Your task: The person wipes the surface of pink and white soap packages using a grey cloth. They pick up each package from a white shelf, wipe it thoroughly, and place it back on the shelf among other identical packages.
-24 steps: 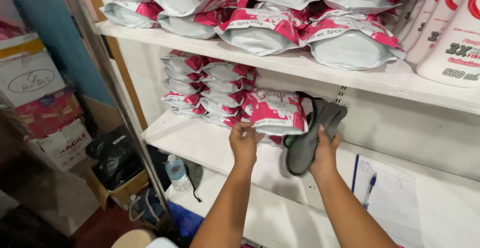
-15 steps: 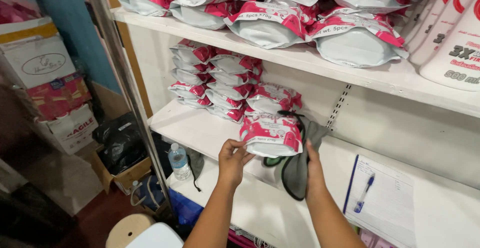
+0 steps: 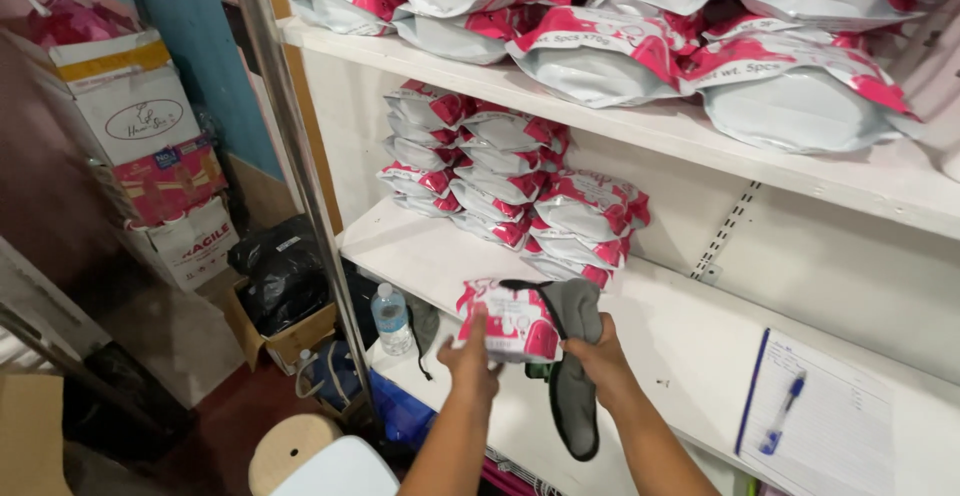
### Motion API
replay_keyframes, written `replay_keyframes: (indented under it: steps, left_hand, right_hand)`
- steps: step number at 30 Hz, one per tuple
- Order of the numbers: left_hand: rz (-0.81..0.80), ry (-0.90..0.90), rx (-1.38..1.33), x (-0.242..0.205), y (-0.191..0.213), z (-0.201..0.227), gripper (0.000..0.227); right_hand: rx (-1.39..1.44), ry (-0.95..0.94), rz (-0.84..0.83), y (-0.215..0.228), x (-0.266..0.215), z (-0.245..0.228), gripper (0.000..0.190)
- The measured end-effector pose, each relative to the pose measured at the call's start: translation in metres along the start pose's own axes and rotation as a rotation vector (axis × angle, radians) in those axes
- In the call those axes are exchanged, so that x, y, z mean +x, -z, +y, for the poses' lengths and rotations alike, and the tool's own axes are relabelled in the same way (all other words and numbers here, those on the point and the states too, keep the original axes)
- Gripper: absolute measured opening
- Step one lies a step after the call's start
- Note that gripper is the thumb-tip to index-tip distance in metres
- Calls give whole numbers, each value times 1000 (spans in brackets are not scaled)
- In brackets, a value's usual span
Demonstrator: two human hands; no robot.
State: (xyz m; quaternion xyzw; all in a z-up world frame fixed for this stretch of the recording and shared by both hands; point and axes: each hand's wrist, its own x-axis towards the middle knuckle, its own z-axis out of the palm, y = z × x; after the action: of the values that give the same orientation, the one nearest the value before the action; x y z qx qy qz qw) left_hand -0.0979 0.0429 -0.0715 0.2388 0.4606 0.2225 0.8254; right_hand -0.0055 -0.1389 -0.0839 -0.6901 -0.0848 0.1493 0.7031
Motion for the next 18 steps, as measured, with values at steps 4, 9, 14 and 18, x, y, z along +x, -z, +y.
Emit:
replay_keyframes:
  steps: [4, 9, 14, 18]
  left_hand:
    - [-110, 92, -70, 16, 14, -13, 60]
    - [-222, 68, -54, 55, 41, -5, 37]
    - [-427, 100, -177, 48, 53, 31, 39]
    - [-708, -32, -207, 24, 34, 76, 51]
  right_hand:
    - [20, -3, -43, -12, 6, -10, 57]
    - [86, -138, 143, 14, 41, 8, 53]
    - [294, -245, 118, -12, 21, -20, 58]
    - [266, -409, 23, -53, 22, -14, 50]
